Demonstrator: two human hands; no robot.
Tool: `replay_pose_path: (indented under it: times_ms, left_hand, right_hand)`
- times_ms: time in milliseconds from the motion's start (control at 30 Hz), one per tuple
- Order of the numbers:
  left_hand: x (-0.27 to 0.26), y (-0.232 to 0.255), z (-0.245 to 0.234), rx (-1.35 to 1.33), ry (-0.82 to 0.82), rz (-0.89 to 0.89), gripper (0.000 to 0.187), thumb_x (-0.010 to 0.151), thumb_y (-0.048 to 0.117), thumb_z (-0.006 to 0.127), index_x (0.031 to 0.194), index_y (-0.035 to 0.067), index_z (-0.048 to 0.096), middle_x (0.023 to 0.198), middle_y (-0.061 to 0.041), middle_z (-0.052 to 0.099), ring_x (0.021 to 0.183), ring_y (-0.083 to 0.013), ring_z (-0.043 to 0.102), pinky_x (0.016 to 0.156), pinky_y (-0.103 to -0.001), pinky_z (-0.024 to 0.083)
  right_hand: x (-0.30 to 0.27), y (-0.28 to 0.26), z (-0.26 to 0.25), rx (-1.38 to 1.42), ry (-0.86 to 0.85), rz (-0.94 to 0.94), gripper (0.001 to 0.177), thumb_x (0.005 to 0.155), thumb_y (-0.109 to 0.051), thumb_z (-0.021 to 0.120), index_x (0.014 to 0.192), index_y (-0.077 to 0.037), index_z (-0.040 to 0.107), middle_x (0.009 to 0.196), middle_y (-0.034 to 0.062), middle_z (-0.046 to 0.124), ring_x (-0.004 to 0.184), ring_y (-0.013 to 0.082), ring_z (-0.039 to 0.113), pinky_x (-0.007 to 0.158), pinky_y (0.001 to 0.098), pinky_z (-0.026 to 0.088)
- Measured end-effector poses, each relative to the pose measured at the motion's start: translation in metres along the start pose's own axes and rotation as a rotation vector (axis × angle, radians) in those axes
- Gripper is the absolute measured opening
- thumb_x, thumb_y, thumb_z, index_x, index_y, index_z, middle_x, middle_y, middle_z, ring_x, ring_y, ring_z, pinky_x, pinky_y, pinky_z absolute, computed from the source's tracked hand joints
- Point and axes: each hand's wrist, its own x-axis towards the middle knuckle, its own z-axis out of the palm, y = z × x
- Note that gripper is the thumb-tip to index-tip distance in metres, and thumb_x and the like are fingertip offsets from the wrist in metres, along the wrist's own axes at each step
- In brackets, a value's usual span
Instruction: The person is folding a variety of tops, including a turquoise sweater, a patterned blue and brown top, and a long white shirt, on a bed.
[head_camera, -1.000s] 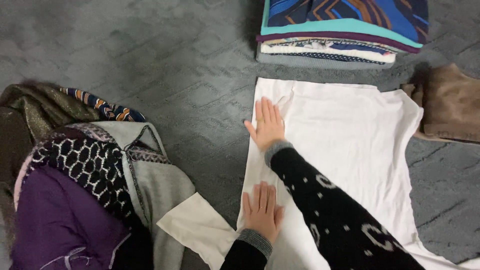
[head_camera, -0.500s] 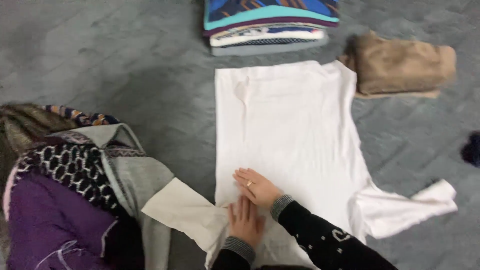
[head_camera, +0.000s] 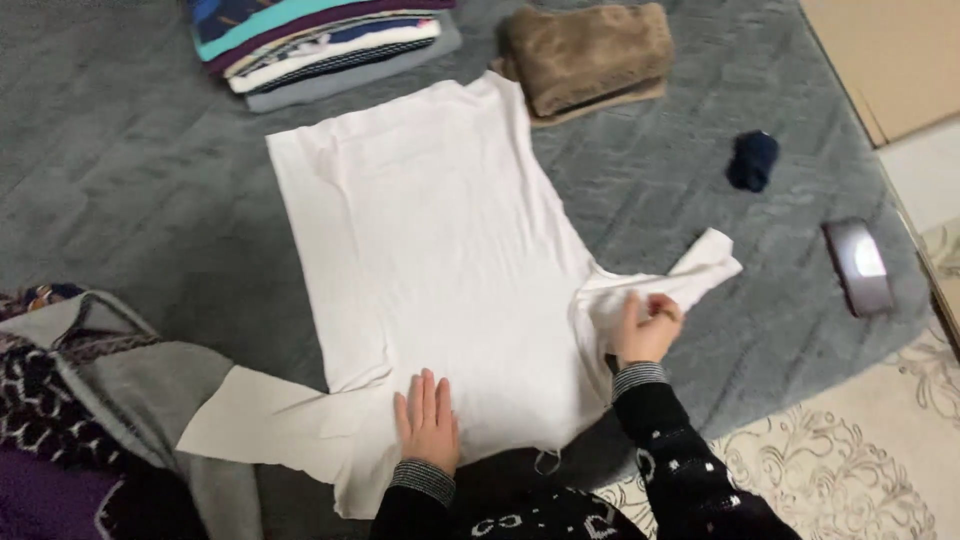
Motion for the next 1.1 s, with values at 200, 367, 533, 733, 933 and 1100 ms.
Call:
replay_pose_path:
  times_ms: [200,367,533,733,933,1100]
  left_hand:
    - [0.017,0.043,-0.020,0.142,0.138,0.247,0.120,0.049,-0.018,0.026,0.163,0.013,0.006,0.173,-0.019,-0.002,0.159,-0.0319,-0.001,0.129,-0.048,0.000]
    - [0.006,0.072,0.008,-0.358,-0.416,0.210,0.076,0.082,-0.007,0.054,0.153,0.012,0.037,0.169,-0.018,0.013,0.155,-0.0328,0.013,0.124,-0.054,0.010]
    - [0.058,0.080,0.035,-0.847,-0.225,-0.198,0.047,0.100,0.026,0.057,0.144,0.011,0.054,0.150,-0.012,0.046,0.131,-0.0298,0.057,0.105,-0.041,0.051]
    - [0.231,0.023,0.074,-1.028,-0.263,-0.486,0.042,0.104,0.056,0.057,0.136,0.030,0.065,0.135,0.002,0.067,0.128,-0.0185,0.061,0.108,-0.036,0.051]
    - [0.385,0.043,0.110,-0.833,-0.316,-0.309,0.048,0.097,0.052,0.064,0.137,0.024,0.063,0.132,-0.001,0.068,0.121,-0.0170,0.066,0.104,-0.033,0.055]
    - [0.461,0.070,0.118,-0.705,-0.394,-0.312,0.081,0.094,0.056,0.060,0.151,0.003,0.040,0.149,-0.019,0.047,0.137,-0.0301,0.055,0.114,-0.041,0.049]
  right_hand:
    - [0.031,0.067,-0.045,-0.027,-0.035,0.639,0.066,0.089,-0.053,0.073,0.116,0.004,0.054,0.115,0.0130,0.046,0.119,0.0299,0.042,0.100,0.0482,0.044]
    - [0.069,0.064,-0.045,0.048,-0.239,0.713,0.070,0.078,-0.052,0.083,0.056,-0.018,0.026,0.055,-0.0017,0.019,0.053,0.0150,0.020,0.060,0.0313,0.020]
    - [0.067,0.005,-0.045,0.469,-0.299,0.964,0.059,0.083,-0.040,0.088,0.108,-0.014,0.042,0.109,0.0085,0.045,0.100,0.0236,0.047,0.087,0.0430,0.044]
    - [0.015,-0.127,-0.060,0.896,-0.229,0.811,0.042,0.088,-0.016,0.081,0.126,-0.004,0.068,0.118,0.0149,0.074,0.102,0.0275,0.073,0.086,0.0430,0.062]
    - [-0.027,-0.139,-0.042,0.980,-0.329,0.744,0.035,0.088,-0.013,0.079,0.121,-0.003,0.071,0.106,0.0137,0.077,0.089,0.0216,0.073,0.077,0.0386,0.062]
    - [-0.092,-0.004,0.012,0.925,-0.451,0.590,0.025,0.093,-0.012,0.075,0.114,0.002,0.075,0.097,0.0115,0.077,0.086,0.0180,0.066,0.081,0.0391,0.059]
